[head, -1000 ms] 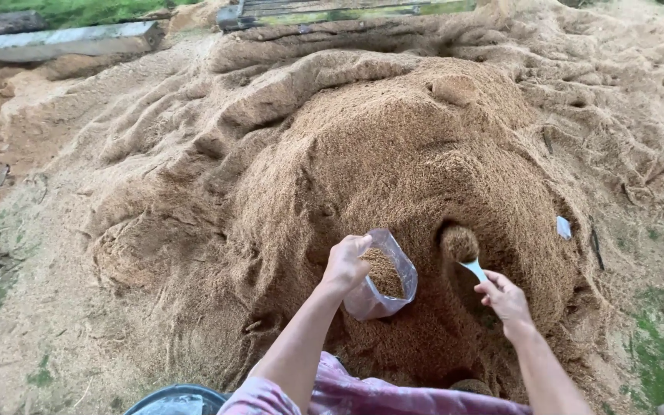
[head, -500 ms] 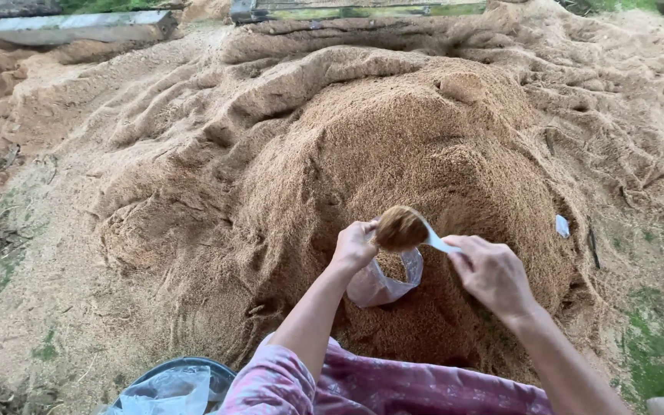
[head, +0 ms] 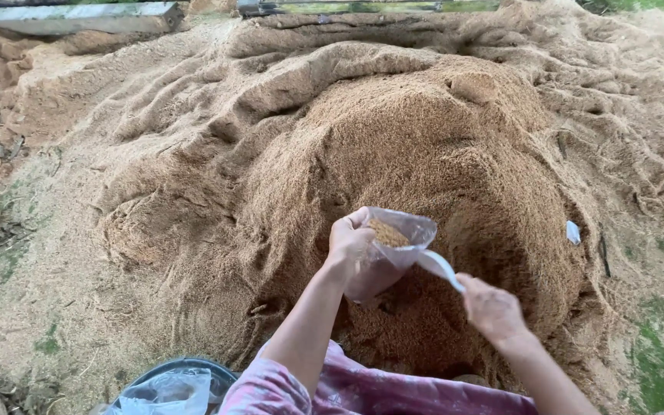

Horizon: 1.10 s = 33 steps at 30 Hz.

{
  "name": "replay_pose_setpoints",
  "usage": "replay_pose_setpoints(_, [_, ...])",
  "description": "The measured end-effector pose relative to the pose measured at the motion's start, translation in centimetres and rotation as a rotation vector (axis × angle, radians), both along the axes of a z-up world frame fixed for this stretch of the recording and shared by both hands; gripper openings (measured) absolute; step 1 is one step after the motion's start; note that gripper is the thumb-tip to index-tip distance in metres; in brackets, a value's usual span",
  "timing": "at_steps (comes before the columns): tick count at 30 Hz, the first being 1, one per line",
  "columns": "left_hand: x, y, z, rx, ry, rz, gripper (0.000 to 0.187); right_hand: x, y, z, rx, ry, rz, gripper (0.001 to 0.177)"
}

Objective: Scooping rice husks from a large pile into a small plastic bag using a plastic spoon.

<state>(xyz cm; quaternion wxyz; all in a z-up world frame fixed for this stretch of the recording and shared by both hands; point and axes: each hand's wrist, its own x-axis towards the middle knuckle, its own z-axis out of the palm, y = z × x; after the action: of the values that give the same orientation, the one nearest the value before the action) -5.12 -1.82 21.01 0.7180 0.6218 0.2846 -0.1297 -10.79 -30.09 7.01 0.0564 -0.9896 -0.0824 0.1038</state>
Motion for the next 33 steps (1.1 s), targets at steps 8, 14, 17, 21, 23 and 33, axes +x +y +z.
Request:
replay_pose_setpoints(8, [2.2, 3.4, -2.7, -0.101, -0.155, 0.116, 0.073, 3.1, 7.7, -14.3, -0.225, -0.141, 0.432, 0.061])
replay_pose_setpoints(14, [2.2, 3.9, -2.4, -0.113, -0.098, 0.123, 0.072, 3.5, 9.2, -23.1, -0.391, -0.229, 0.487, 0.041])
replay_pose_setpoints(17, [2.1, 3.7, -2.8, -0.152, -0.099, 0.118, 0.073, 1.8, 8.3, -24.3, -0.388, -0.229, 0.542, 0.064])
replay_pose_setpoints(21, [2.1, 3.6, -2.1, -0.179, -0.08, 0.135, 0.072, 0.4, 7.4, -22.1, -0.431, -0.062, 0.603, 0.068])
replay_pose_setpoints(23, [2.0, 3.5, -2.4, -0.179, -0.068, 0.133, 0.071, -0.3, 6.9, -21.6, -0.471, -0.005, 0.638, 0.068])
replay_pose_setpoints(33, [1.8, 2.5, -3.5, -0.232, -0.106, 0.13, 0.075, -3.0, 4.8, -18.4, -0.497, 0.199, 0.677, 0.068])
